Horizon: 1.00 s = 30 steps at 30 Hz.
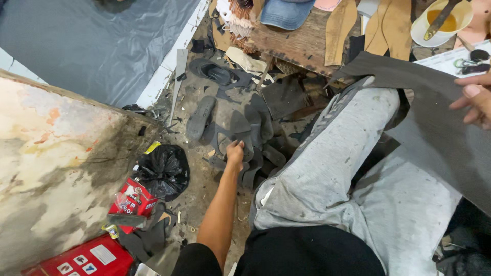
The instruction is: The person uses red-handled shears to cut shoe insoles from a large sheet of black rubber material. They place a template on the sheet, cut around it, and then trim the edges of the cut piece. The finished insoles are placed on a nearby wooden shelf.
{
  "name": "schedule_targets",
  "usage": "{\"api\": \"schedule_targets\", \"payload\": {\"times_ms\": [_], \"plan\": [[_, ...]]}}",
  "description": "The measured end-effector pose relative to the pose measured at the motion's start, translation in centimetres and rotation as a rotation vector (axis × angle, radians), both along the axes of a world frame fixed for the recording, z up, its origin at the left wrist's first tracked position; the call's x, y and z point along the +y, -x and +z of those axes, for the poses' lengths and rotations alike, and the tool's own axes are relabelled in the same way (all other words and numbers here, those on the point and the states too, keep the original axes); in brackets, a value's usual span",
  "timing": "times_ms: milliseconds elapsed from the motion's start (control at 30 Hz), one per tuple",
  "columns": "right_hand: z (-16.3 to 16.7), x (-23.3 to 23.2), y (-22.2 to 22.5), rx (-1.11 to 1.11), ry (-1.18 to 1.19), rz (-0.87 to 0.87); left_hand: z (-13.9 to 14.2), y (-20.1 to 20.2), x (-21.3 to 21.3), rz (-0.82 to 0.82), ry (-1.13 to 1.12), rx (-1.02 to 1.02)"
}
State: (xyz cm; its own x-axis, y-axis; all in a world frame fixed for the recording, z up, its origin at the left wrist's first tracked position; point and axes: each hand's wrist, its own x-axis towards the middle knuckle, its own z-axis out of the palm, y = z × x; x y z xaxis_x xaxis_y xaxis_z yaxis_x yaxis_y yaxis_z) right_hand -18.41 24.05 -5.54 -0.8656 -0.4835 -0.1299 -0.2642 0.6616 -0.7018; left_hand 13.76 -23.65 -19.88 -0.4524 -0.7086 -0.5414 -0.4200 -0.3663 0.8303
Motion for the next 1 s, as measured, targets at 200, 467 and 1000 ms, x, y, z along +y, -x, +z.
{"api": "schedule_targets", "payload": {"times_ms": [200, 467, 1000], "plan": [[-1.3, 0.3, -0.9, 0.030, -0.054, -0.021, -1.9, -1.3, 2.3, -0.074, 0.028, -0.325], [0.3, 0.9, -3.1, 0.105, 0.026, -0.049, -4.2, 2.3, 5.1, -0.276, 0.242, -0.020], [3.2, -3.5, -9.3, 0.588, -0.248, -0.345, 13.9, 15.8, 20.7, -0.846, -0.183, 0.583]]}}
